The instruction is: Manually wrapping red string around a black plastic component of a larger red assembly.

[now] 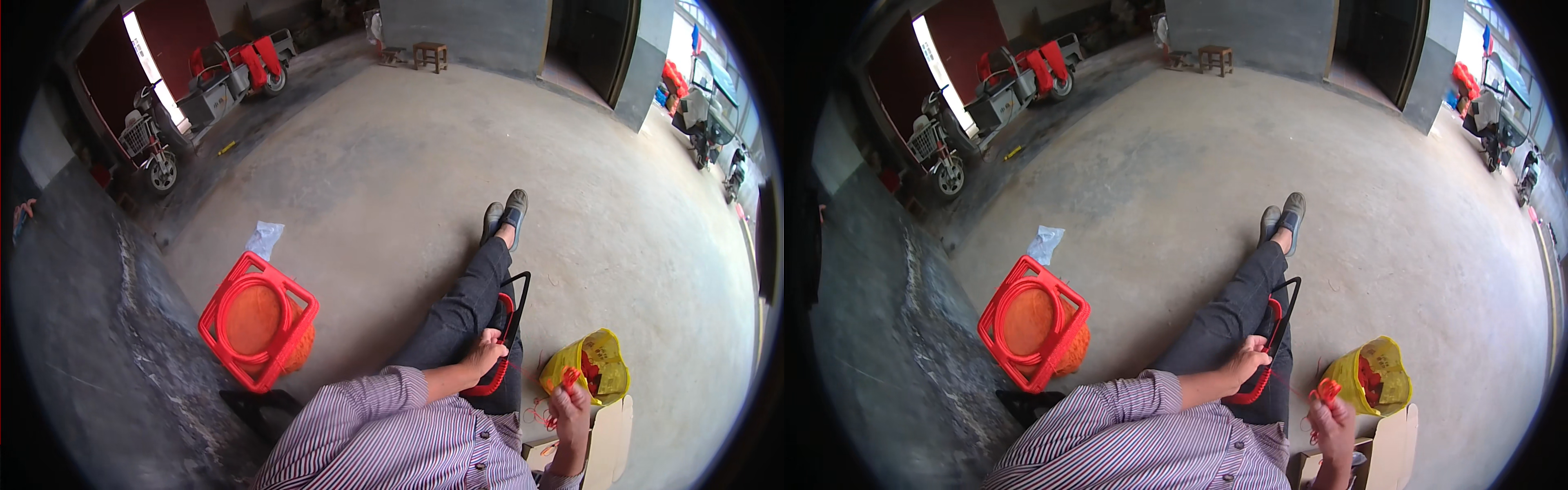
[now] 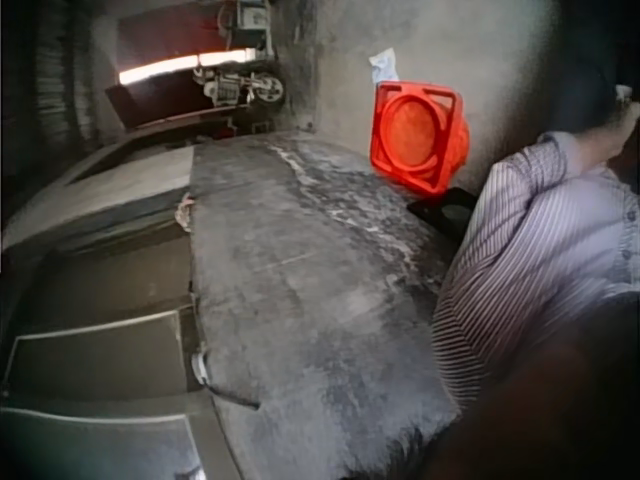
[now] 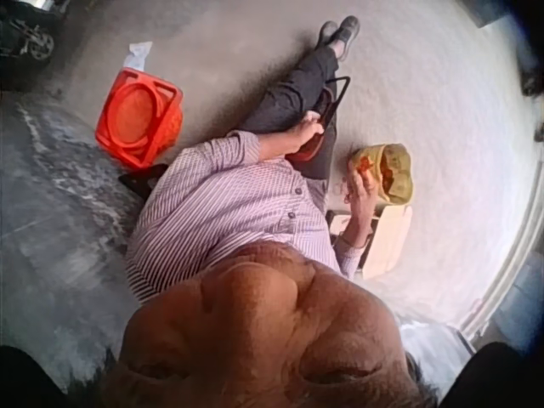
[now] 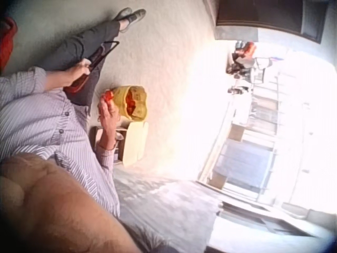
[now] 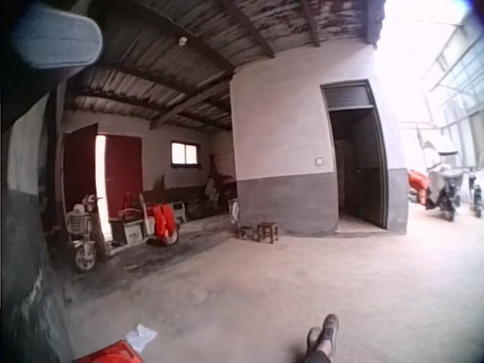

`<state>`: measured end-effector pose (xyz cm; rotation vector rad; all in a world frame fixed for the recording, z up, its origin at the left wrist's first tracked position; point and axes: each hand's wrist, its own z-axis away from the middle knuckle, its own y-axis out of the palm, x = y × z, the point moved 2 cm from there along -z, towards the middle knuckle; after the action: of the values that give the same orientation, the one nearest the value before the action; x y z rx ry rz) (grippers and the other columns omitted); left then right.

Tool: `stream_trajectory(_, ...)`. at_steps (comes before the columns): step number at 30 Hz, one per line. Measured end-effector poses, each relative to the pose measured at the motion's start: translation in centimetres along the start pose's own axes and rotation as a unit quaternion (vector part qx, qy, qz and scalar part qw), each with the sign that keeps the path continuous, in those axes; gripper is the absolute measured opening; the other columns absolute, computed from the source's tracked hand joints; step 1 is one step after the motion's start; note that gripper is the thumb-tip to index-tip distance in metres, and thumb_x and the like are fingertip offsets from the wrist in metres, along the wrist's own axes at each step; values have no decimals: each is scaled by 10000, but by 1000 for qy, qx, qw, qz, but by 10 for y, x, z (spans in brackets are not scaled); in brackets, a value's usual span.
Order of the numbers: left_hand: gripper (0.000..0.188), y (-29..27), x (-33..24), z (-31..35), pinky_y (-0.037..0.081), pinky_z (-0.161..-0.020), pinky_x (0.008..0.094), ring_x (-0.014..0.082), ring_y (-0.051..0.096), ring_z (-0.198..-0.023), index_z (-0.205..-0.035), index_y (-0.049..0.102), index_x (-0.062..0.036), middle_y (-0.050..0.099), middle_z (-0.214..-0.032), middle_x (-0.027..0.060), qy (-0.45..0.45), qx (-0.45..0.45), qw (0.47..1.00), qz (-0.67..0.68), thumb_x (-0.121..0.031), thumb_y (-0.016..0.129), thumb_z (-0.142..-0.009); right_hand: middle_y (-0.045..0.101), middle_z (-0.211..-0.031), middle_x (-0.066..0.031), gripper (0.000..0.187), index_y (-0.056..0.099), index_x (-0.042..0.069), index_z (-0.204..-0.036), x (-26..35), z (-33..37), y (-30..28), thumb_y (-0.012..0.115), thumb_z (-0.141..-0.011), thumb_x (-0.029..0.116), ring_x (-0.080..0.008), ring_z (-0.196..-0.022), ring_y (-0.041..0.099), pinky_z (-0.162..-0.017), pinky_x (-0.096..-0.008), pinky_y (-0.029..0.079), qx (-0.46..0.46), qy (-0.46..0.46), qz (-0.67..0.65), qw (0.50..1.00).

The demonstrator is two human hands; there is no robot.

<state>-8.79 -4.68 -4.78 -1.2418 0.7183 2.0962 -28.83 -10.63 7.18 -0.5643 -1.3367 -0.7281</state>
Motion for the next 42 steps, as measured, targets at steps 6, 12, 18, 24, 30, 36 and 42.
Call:
stream_trajectory(6,641,-6,-2,7,382,-913,262,177,506,-996,-1266,461,-5,535,-1056,79,-95,157,983,-14,-65,547,-633,400,-558,65,169,522,82,-759,-28,19,-34,546,-924,109,-23,-439,342,-397,-202,237,-86,1,4,996)
stream_trajectory(12,536,-12,-6,4,437,-825,297,164,519,-926,-1161,545,7,529,-941,84,130,59,977,-158,-254,714,-724,402,-602,68,172,585,88,-858,-57,-9,-63,515,-967,201,-5,-449,290,-399,-187,193,-206,46,28,977)
stream_trajectory(18,347,16,-66,43,460,-621,266,73,525,-635,-1031,600,-9,560,-674,1,222,210,937,-170,-249,721,-811,539,-741,-5,106,604,3,-942,-48,-49,31,589,-901,99,-105,-666,523,-587,-248,422,77,-185,249,948)
stream_trajectory(24,45,-18,-66,18,502,-650,317,200,640,-704,-810,633,-25,643,-768,98,397,-6,903,-163,-65,649,-822,542,-994,-61,260,586,-12,-1078,-20,-61,30,671,-842,59,-157,-703,545,-594,-259,435,-75,-254,338,903)
stream_trajectory(30,54,-51,-51,18,515,-664,355,249,637,-712,-815,648,-35,644,-790,122,333,156,866,-338,-77,651,-780,573,-885,-124,240,631,38,-956,-59,-78,63,687,-729,93,-303,-845,598,-736,-371,482,102,-164,308,932)
stream_trajectory(36,164,-46,-36,4,471,-645,211,69,563,-710,-992,531,-30,609,-848,22,52,233,965,-105,-8,596,-843,593,-831,-108,181,650,67,-858,-80,-71,53,711,-761,206,-302,-833,603,-706,-373,488,79,-112,375,917)
stream_trajectory(42,433,-32,-24,-3,415,-907,265,126,521,-975,-1219,456,18,532,-1068,73,-92,167,980,55,-44,565,-804,642,-958,-105,158,639,-24,-977,-14,-49,-5,578,-900,100,-203,-872,610,-862,-333,488,-46,-41,-71,996)
